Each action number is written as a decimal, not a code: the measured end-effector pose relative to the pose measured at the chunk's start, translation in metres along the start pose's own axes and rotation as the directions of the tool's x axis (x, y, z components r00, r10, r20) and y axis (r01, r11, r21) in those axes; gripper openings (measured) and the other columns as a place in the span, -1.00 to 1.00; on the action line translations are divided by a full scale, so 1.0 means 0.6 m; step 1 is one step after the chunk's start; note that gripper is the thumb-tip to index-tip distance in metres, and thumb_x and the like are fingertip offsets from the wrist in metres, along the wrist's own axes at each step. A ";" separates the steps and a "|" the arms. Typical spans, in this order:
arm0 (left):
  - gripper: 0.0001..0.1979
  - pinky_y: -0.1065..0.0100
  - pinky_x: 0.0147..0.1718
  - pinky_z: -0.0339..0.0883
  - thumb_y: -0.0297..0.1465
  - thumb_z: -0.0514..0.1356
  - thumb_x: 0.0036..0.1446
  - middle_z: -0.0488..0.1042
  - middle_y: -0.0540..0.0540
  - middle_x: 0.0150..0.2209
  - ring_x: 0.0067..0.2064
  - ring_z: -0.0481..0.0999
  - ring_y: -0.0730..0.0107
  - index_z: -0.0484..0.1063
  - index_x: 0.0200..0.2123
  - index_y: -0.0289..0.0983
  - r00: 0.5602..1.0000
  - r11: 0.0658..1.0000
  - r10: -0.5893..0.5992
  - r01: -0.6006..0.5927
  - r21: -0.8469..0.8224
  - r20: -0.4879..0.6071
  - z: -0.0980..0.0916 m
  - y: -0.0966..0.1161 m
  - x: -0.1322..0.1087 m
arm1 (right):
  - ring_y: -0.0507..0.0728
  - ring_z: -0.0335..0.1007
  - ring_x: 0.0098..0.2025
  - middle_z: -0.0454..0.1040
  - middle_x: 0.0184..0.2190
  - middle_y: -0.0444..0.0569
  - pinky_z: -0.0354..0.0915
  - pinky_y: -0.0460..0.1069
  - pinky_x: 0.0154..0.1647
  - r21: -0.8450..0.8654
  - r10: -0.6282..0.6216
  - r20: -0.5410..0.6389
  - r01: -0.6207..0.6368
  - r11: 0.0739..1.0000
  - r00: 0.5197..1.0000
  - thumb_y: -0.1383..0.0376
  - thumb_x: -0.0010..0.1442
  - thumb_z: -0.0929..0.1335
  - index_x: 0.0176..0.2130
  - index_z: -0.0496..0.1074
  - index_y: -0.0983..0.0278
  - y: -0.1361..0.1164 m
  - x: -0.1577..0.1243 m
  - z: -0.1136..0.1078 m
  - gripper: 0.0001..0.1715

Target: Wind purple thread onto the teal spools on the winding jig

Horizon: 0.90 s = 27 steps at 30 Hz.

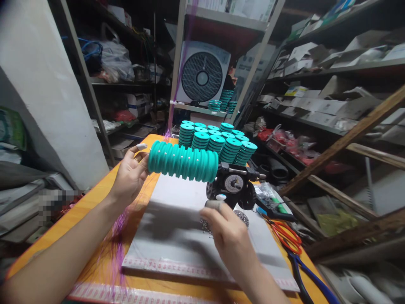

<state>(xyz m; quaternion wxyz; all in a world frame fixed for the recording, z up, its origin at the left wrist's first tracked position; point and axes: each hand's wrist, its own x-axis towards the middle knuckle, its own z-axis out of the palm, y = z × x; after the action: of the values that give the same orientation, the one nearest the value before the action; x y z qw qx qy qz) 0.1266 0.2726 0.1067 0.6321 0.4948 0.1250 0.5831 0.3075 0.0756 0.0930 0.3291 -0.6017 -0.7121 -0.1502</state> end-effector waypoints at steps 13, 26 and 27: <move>-0.55 0.54 -0.36 0.36 -0.33 0.37 -0.04 0.35 0.05 -0.30 -0.31 0.45 0.56 0.28 -0.09 -0.15 1.000 1.000 -0.005 0.004 -0.023 -0.011 0.002 0.002 0.003 | -0.02 0.48 -0.39 0.54 -0.37 -0.19 0.36 -0.13 -0.34 -0.254 -0.238 -0.251 0.174 0.951 0.938 0.44 0.19 0.33 -0.24 0.40 0.20 -0.003 0.172 -0.078 -0.85; -0.56 0.55 -0.40 0.35 -0.35 0.38 -0.05 0.36 0.03 -0.28 -0.34 0.43 0.56 0.31 -0.11 -0.17 1.000 1.000 0.002 -0.003 -0.030 -0.023 0.003 0.001 0.004 | 0.04 0.42 -0.36 0.49 -0.42 -0.11 0.29 -0.07 -0.35 -0.423 -0.375 -0.161 0.279 0.862 0.913 0.54 0.19 0.27 -0.26 0.37 0.25 -0.008 0.170 -0.074 -0.78; -0.56 0.55 -0.40 0.35 -0.35 0.38 -0.05 0.36 0.02 -0.28 -0.33 0.43 0.55 0.31 -0.11 -0.16 1.000 1.000 0.004 -0.004 -0.026 -0.025 0.002 0.000 0.004 | 0.05 0.40 -0.37 0.48 -0.44 -0.11 0.27 -0.07 -0.36 -0.462 -0.394 -0.142 0.291 0.838 0.908 0.55 0.17 0.27 -0.27 0.38 0.25 -0.009 0.169 -0.073 -0.77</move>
<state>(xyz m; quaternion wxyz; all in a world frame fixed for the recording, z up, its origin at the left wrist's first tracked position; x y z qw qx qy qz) 0.1282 0.2740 0.1085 0.6356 0.4795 0.1245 0.5921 0.3087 0.1245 0.1924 0.2361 -0.4997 -0.7144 -0.4292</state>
